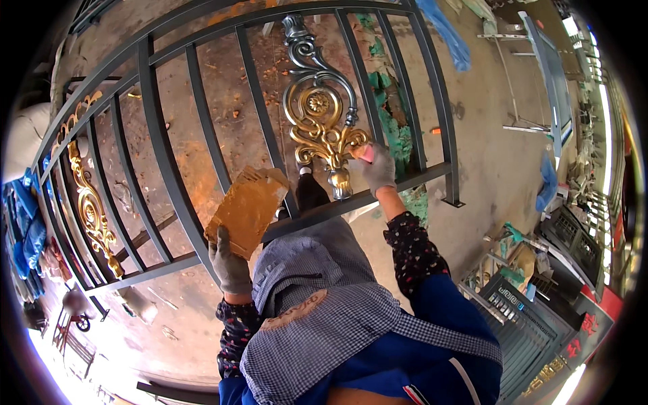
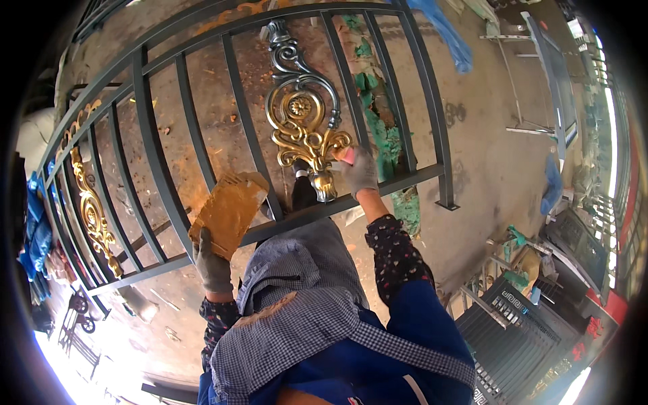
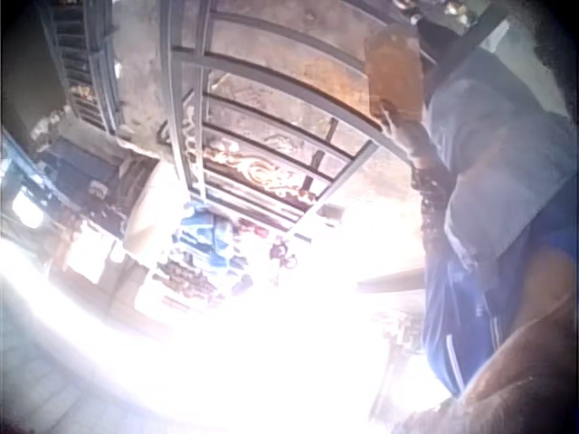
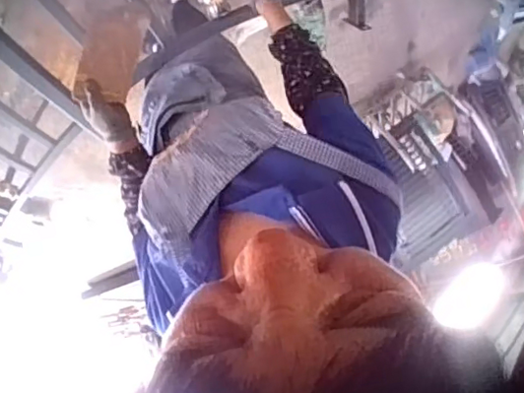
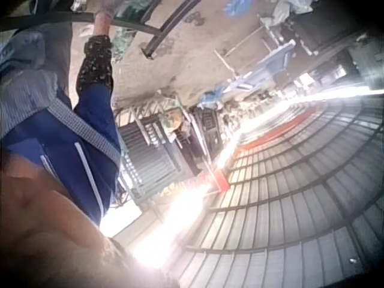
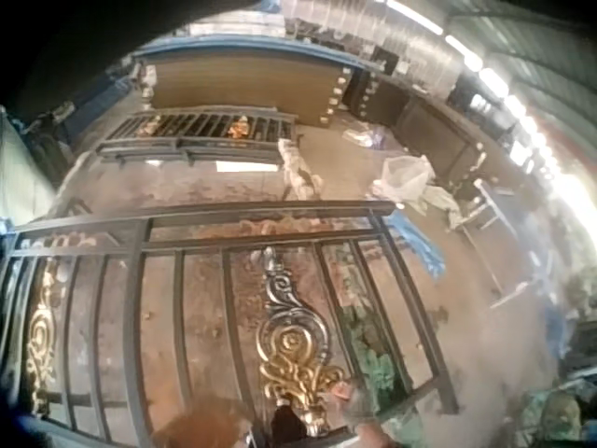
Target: The person applies gold paint to the ornate scrollwork of a black metal gate using a pink sponge. They hold a gold paint tray in their left hand and repeatedly dip the sponge into a bucket to reload paint before continuing to cover the decorative metal elements.
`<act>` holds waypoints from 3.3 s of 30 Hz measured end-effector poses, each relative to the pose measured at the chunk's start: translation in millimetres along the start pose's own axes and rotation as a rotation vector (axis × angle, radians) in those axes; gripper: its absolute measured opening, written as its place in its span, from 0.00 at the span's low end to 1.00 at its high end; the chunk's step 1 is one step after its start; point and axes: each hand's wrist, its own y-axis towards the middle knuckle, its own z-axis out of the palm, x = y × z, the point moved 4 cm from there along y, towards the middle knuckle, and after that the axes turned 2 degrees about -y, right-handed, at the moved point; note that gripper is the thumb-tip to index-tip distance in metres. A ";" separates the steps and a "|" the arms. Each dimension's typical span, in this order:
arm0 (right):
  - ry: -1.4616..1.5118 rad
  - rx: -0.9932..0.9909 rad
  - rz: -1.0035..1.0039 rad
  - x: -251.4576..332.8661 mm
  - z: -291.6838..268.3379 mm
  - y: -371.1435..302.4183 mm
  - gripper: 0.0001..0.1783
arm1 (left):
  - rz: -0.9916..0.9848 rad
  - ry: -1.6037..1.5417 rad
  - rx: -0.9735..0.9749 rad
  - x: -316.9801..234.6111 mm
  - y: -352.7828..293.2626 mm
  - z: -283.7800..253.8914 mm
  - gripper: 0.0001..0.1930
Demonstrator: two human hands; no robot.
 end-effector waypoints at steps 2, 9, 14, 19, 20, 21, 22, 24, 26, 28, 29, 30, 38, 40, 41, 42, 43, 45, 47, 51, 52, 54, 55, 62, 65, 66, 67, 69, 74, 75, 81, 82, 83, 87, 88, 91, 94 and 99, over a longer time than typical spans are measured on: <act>0.010 -0.046 0.011 -1.2 1.6 3.9 0.16 | 0.012 0.038 0.004 -2.3 1.2 0.2 0.22; -0.128 0.082 -0.111 39.2 11.1 13.9 0.15 | 0.042 0.011 0.033 -6.7 2.4 2.0 0.22; -0.128 0.211 -0.204 34.4 17.2 6.1 0.14 | 0.022 0.035 0.021 -2.9 1.5 -5.8 0.22; 0.013 0.038 -0.089 12.9 1.2 -0.4 0.13 | 0.014 0.026 0.028 -5.0 -5.6 -2.7 0.22; 0.015 0.021 -0.020 16.6 1.8 11.2 0.15 | 0.014 0.024 0.018 -3.8 -3.8 -4.2 0.22; 0.014 -0.008 0.050 21.2 1.1 18.6 0.16 | 0.016 0.019 0.021 -3.6 -0.9 -2.8 0.22; 0.006 0.021 0.074 25.2 8.6 14.0 0.14 | 0.006 0.013 0.023 -2.4 -2.6 -3.3 0.22; 0.167 0.048 -0.049 40.2 17.8 6.1 0.14 | -0.011 0.002 0.024 -0.7 -9.2 -5.8 0.22; 0.129 0.203 -0.092 52.1 24.7 -4.6 0.13 | -0.004 0.018 0.023 -1.1 -9.0 -6.5 0.22; 0.052 0.213 -0.191 58.6 15.5 -2.5 0.12 | 0.012 0.010 0.023 -3.2 -9.5 -5.8 0.22; 0.014 0.218 -0.241 60.8 10.0 -0.8 0.12 | 0.019 0.001 0.022 -4.2 -11.2 -6.2 0.22; -0.037 0.198 -0.210 58.6 1.8 2.0 0.16 | 0.021 -0.006 0.017 -4.0 -13.9 -8.3 0.22; -0.226 0.661 -0.563 90.5 32.4 -31.3 0.11 | 0.059 0.034 -0.006 -11.4 -20.3 -26.8 0.22; -0.270 0.639 -0.604 90.4 26.0 -33.2 0.11 | 0.063 0.002 -0.020 -11.5 -22.1 -35.4 0.22; -0.331 0.594 -0.544 87.6 20.5 -27.6 0.11 | 0.071 -0.014 -0.018 -12.6 -22.2 -40.0 0.22; -0.388 0.551 -0.488 88.9 11.8 -20.3 0.11 | 0.080 -0.029 -0.020 -13.8 -23.2 -45.1 0.22; -0.442 0.510 -0.430 92.2 4.9 -15.8 0.11 | 0.082 -0.032 -0.041 -13.9 -25.6 -51.9 0.22; -0.510 0.570 -0.438 106.9 0.4 -11.2 0.12 | 0.084 -0.041 -0.073 -14.0 -27.7 -61.7 0.22; -0.476 0.551 -0.459 123.9 1.3 -14.4 0.13 | 0.080 -0.074 -0.076 -12.9 -27.9 -69.9 0.22; -0.762 0.626 -0.775 118.6 39.1 -37.6 0.14 | 0.076 -0.080 -0.093 -12.0 -33.0 -78.2 0.22; -0.785 0.636 -0.745 117.5 36.0 -32.7 0.15 | 0.085 -0.082 -0.084 -13.9 -33.4 -79.6 0.22; -0.815 0.638 -0.641 102.5 33.4 -19.4 0.15 | 0.105 -0.089 -0.069 -18.3 -35.0 -80.2 0.22; -0.830 0.637 -0.592 99.7 27.2 -10.7 0.16 | 0.103 -0.097 -0.081 -20.4 -37.2 -80.5 0.22; -0.505 0.592 -0.462 117.1 16.4 -13.6 0.11 | 0.099 -0.115 -0.119 -14.9 -39.5 -85.8 0.21; -0.570 0.619 -0.334 93.1 14.8 -6.2 0.12 | 0.096 -0.126 -0.121 -17.1 -40.8 -85.1 0.21; -0.595 0.624 -0.278 81.5 9.0 -1.3 0.12 | 0.088 -0.133 -0.120 -17.3 -40.8 -85.2 0.20; -0.524 0.550 -0.246 71.5 -1.9 3.5 0.13 | 0.090 -0.130 -0.113 -16.6 -40.3 -86.5 0.21; -0.381 0.407 -0.178 48.8 -18.0 4.0 0.15 | 0.089 -0.117 -0.103 -12.1 -41.7 -91.5 0.21; -0.101 0.273 0.024 21.7 21.4 -5.8 0.14 | 0.078 -0.091 -0.072 -10.9 -34.3 -71.9 0.22; -0.121 0.275 0.007 13.7 22.2 -4.5 0.14 | 0.069 -0.100 -0.057 -12.3 -36.1 -66.6 0.22; 0.158 0.206 0.122 4.9 8.9 3.8 0.14 | 0.061 -0.063 0.032 -12.1 -31.8 -48.8 0.23; 0.149 0.258 0.190 16.3 7.8 -4.2 0.14 | 0.064 -0.055 0.026 -10.5 -31.1 -48.7 0.23; 0.139 0.307 0.182 12.1 11.9 -7.6 0.14 | 0.067 -0.047 0.020 -8.0 -30.7 -48.4 0.23; 0.072 0.452 0.033 -3.9 6.0 -20.3 0.16 | 0.068 0.001 0.029 -10.2 -32.0 -39.6 0.22; 0.051 0.417 -0.036 16.4 -9.7 -19.8 0.16 | 0.061 -0.019 0.043 -8.7 -30.8 -38.2 0.22; -0.143 0.318 -0.322 68.0 -15.2 -39.4 0.12 | 0.036 -0.037 0.070 -6.3 -30.6 -36.4 0.21; -0.405 0.403 -0.514 104.8 11.8 -56.1 0.09 | 0.046 -0.019 0.065 -5.5 -29.7 -34.8 0.21; -0.663 0.506 -0.812 108.0 36.7 -76.0 0.11 | 0.058 -0.029 0.016 -7.1 -30.4 -44.2 0.22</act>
